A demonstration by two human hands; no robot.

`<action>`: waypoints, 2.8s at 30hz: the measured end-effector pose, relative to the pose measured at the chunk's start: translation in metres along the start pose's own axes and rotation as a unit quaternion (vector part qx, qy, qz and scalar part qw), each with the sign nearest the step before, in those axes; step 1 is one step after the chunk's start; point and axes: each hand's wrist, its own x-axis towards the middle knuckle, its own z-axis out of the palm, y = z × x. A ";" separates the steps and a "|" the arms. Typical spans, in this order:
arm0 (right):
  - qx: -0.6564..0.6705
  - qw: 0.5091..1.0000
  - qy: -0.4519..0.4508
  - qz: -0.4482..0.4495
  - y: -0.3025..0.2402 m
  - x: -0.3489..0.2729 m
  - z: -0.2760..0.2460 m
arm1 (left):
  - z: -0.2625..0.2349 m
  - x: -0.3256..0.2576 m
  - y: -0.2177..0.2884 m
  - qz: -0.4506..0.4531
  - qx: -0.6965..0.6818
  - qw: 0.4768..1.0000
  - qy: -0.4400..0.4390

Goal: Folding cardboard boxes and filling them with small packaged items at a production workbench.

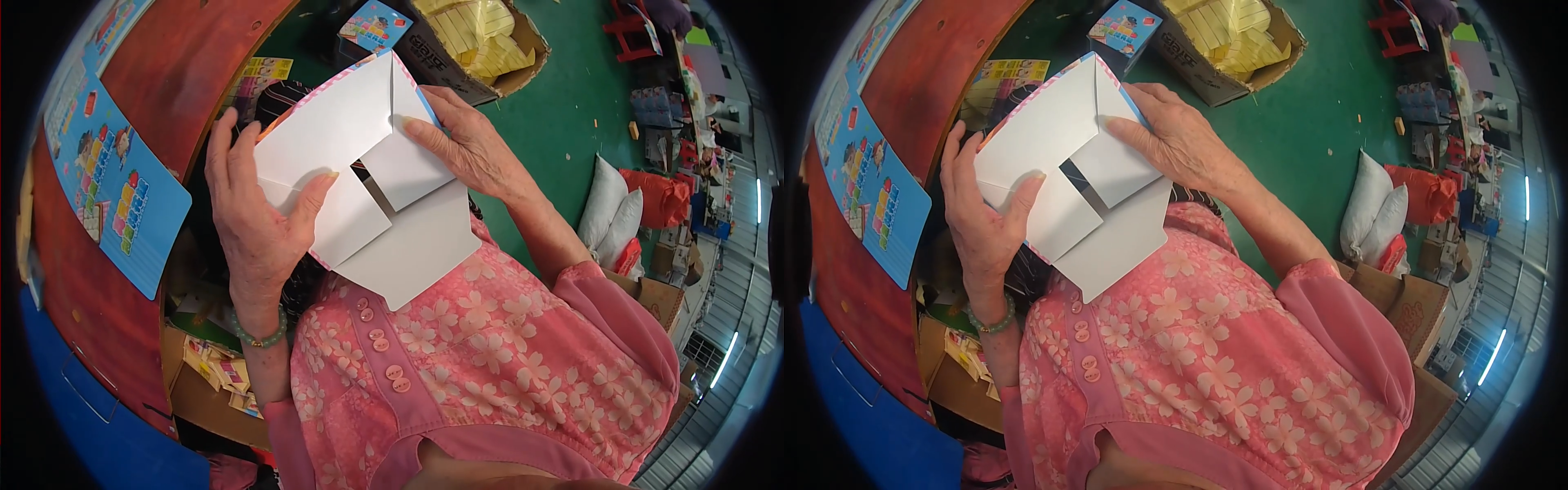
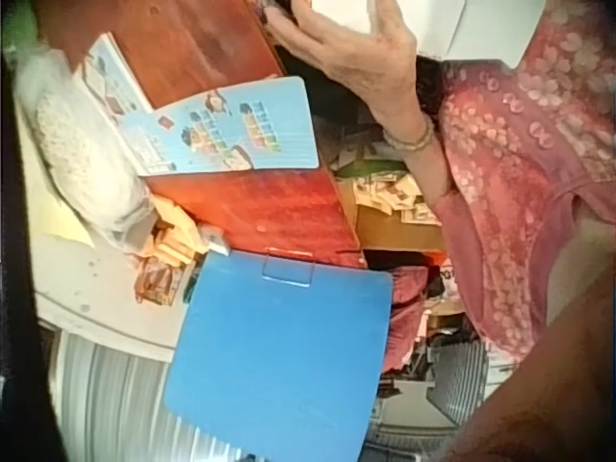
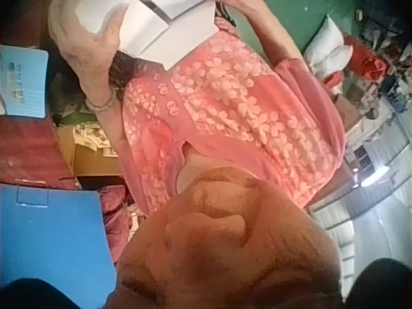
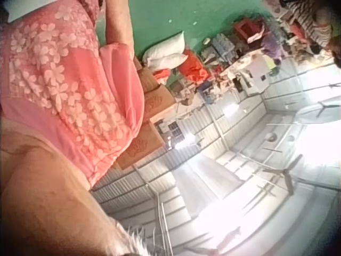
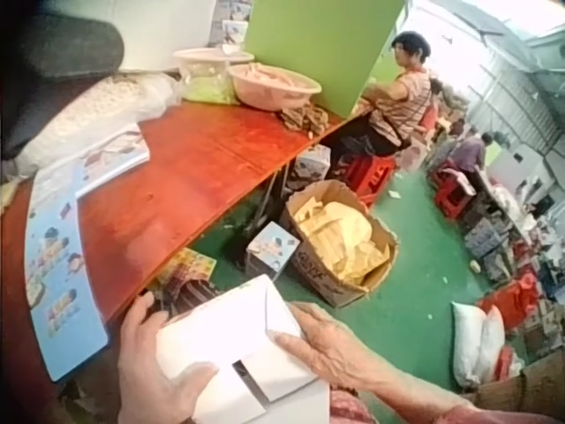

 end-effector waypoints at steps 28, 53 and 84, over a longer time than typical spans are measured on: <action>-0.027 0.997 0.073 0.009 -0.022 0.029 -0.003 | 0.014 0.034 0.029 0.069 0.203 0.971 -0.104; -0.114 0.988 0.105 -0.023 -0.032 0.048 0.014 | 0.013 0.086 0.027 0.064 0.013 0.972 -0.226; 0.040 0.996 0.048 -0.069 -0.006 0.005 0.024 | 0.048 0.105 0.001 -0.071 -0.160 0.924 -0.341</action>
